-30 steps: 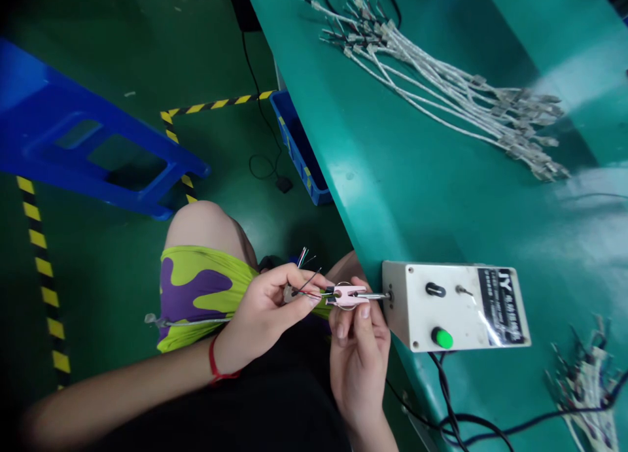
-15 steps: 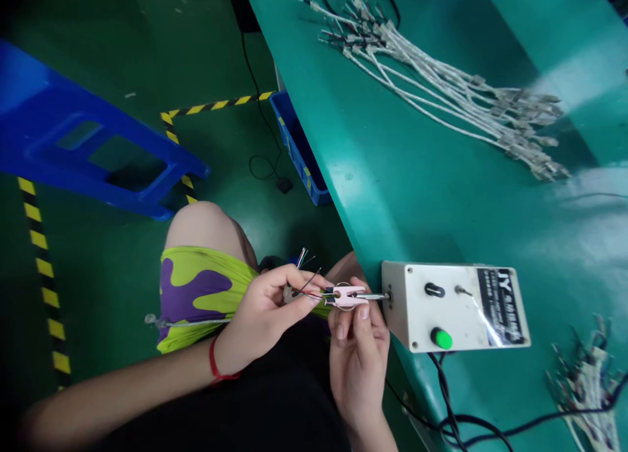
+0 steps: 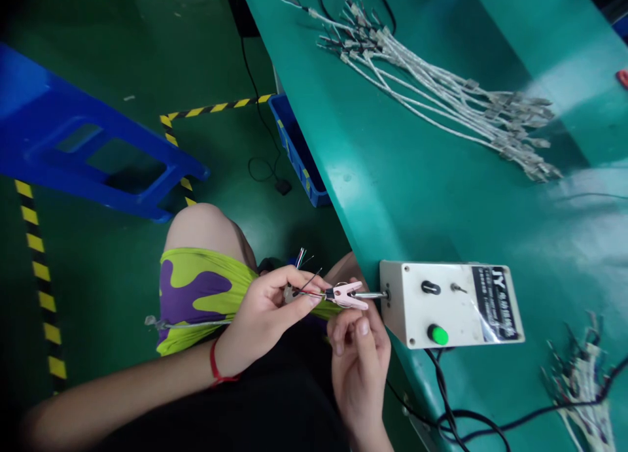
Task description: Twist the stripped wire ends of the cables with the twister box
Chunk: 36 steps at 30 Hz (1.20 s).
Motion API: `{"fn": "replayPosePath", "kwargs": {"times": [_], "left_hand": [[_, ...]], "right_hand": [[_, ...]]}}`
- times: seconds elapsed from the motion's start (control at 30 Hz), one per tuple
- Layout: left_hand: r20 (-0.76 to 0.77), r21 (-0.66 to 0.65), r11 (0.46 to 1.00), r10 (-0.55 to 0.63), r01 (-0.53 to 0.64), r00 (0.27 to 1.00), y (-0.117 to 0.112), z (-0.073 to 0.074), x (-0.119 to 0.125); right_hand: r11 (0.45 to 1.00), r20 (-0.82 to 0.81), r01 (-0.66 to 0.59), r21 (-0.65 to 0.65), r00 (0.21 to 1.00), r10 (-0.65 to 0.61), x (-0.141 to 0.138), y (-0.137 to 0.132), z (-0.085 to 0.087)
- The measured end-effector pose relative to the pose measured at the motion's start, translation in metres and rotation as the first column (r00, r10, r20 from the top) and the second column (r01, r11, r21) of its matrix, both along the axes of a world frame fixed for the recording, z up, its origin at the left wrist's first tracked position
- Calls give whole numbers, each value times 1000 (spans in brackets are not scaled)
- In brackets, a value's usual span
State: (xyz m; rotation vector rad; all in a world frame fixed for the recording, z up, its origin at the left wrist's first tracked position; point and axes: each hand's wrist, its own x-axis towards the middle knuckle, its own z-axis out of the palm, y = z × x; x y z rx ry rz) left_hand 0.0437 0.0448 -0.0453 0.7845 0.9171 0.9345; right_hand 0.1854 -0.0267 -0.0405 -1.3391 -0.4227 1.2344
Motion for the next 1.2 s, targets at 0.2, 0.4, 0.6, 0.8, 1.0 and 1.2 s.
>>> {"fn": "replayPosePath", "kwargs": {"times": [0.2, 0.4, 0.6, 0.8, 1.0, 1.2], "left_hand": [[-155, -55, 997, -58, 50, 986, -1, -1, -5], [-111, -87, 996, -24, 14, 994, -4, -5, -3], [-116, -103, 995, -16, 4, 993, -4, -5, -1], [-112, -124, 992, 4, -18, 994, -7, -4, -4], [-97, -90, 996, 20, -29, 995, -15, 8, -14], [47, -72, 996, -41, 44, 998, -24, 18, -19]], "right_hand": [[911, 685, 363, 193, 615, -390, 1, -19, 12], [879, 725, 424, 216, 533, -436, 9, -12, 17], [885, 689, 407, 226, 575, -440, 12, -14, 11], [881, 612, 424, 212, 645, -458, 6, -12, 16], [972, 452, 226, 62, 862, -229, -5, -24, 13], [995, 55, -104, -8, 993, 104, -15, -18, 12]]}}
